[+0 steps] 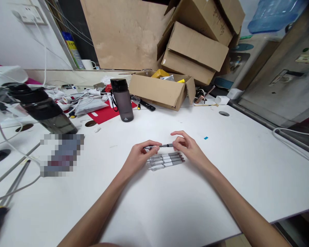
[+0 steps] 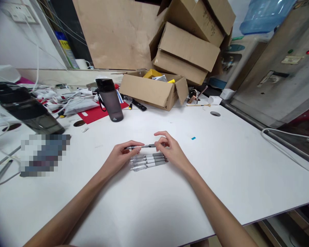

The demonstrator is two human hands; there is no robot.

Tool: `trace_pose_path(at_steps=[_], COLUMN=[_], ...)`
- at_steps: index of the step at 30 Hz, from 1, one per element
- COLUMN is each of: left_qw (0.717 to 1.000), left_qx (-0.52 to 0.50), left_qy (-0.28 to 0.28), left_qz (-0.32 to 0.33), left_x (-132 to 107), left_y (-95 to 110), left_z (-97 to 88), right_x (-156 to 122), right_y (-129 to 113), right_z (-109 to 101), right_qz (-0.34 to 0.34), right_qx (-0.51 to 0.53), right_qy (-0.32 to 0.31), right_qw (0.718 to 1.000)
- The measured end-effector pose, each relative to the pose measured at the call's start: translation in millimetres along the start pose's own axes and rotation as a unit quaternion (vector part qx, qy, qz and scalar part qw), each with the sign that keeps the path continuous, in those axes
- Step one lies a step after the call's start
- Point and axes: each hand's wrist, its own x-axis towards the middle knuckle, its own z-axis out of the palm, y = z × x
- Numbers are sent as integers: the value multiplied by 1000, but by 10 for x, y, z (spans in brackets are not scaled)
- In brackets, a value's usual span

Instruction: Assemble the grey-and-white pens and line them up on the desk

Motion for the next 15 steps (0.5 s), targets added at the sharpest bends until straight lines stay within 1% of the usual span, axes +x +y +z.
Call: trace_pose_path(at_steps=[3,4,8,9,13,15], left_qw=[1000,1000,1000,1000,1000,1000], left_qx=[2,1,-4,-5,-3,-2], left_qy=[-12,-14,-9,-8,-9,-5], left_qz=[6,4,-3,-3,-1,-4], left_x=[1,2,1,1,1,2], left_y=[5,7,13,14,13,12], left_z=[6,6,-1,-3,-1,-1], right_x=[-11,-13,-16,-16,-22,-23], right_y=[15,16,6,5,15,17], right_z=[-2,-3,-6,-5,12,19], right_qz=[41,37,-20,-22,23,18], right_qx=[8,6,-8,-7,3,-1], right_qy=[-12,-13,-15,-19,-24,-21], right_qw=[999,999,1000,1000,999,1000])
